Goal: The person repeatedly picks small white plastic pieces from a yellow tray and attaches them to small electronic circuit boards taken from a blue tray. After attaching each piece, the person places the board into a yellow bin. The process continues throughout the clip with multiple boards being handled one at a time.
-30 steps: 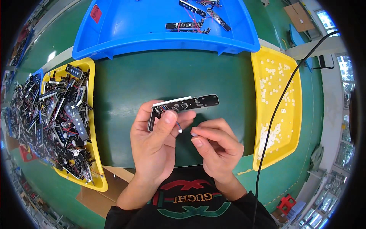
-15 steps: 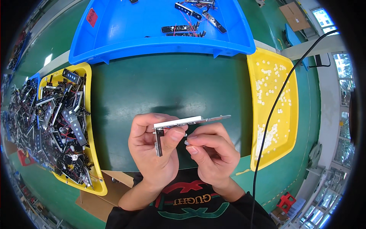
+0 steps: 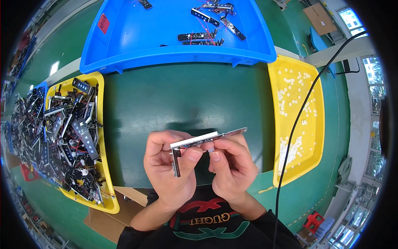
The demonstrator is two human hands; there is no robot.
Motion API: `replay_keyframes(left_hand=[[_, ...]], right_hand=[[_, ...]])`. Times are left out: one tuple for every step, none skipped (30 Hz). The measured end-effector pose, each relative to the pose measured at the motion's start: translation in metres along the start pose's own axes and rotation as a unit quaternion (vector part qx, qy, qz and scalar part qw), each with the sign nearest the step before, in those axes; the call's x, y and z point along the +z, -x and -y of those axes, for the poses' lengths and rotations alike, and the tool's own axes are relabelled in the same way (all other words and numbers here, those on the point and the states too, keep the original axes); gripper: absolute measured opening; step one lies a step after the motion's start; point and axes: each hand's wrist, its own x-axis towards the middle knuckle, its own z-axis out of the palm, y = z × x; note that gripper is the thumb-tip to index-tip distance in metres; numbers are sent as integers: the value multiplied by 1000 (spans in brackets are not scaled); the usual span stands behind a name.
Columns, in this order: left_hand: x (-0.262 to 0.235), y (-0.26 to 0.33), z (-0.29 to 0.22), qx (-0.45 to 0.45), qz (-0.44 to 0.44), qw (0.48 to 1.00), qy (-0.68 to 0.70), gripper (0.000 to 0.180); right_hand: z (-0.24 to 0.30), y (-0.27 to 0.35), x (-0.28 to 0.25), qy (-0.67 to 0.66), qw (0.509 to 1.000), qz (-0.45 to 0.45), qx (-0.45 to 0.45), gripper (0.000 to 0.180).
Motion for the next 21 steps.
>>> replay_keyframes(left_hand=[[-1, 1, 0, -1, 8, 1000, -28, 25], [-1, 1, 2, 2, 1, 1000, -15, 26], [-2, 1, 6, 6, -6, 1000, -3, 27], [-6, 1, 7, 13, -15, 1000, 4, 30], [-8, 1, 8, 15, -19, 1000, -3, 29], [-7, 1, 11, 18, -25, 999, -10, 28], [-9, 1, 7, 29, -33, 999, -21, 28], [-9, 3, 3, 30, -31, 999, -22, 26], [-10, 6, -1, 19, -26, 998, -57, 25], [-12, 7, 0, 34, -12, 995, -88, 24], [-18, 8, 3, 35, 16, 997, -68, 23], [-14, 6, 0, 5, 17, 1000, -24, 22], [-13, 7, -5, -37, 26, 999, 25, 22], [-15, 7, 4, 2, 44, 999, 31, 23], [-16, 8, 0, -38, 56, 997, 28, 25], [-21, 8, 3, -7, 72, 997, 1, 25], [-24, 9, -2, -10, 79, 997, -15, 25], [-27, 10, -10, -15, 86, 996, -32, 25], [-30, 12, -18, -17, 86, 995, -49, 25], [-34, 15, -26, -24, 90, 994, -62, 24], [-37, 18, -33, -33, 96, 992, -76, 24]], right_hand=[[-2, 0, 0, 1, 1000, -1, 1, 18], [-2, 0, -1, 1, 1000, 0, 2, 18], [-3, -2, -3, 5, 1000, 3, 2, 18], [-4, -2, -1, 3, 1000, 8, 3, 17], [-5, -4, 0, 0, 1000, 16, 4, 16], [-5, -4, -2, 23, 1000, 15, 7, 16], [-3, -3, -1, 38, 999, 19, 8, 15], [-2, 1, 3, 45, 999, 25, 8, 14], [0, 5, 7, 43, 999, 6, 21, 12], [2, 7, 9, 36, 999, -11, 33, 11], [-1, 10, 6, 51, 998, -12, 26, 10], [-6, 12, 3, 62, 998, -9, 20, 11], [-4, 13, 2, 21, 999, -5, 43, 12], [-4, 13, 2, -14, 998, -2, 67, 14], [-12, 13, 4, -16, 999, -14, 41, 15], [-18, 14, 7, -9, 999, -31, 14, 16], [-15, 15, 6, -7, 998, -27, 53, 15], [-17, 15, 8, -23, 999, 6, 28, 14], [-19, 15, 6, -33, 999, 37, 1, 14], [-17, 12, 6, -38, 997, 62, -27, 13], [-11, 15, 9, -66, 996, 66, -1, 13]])
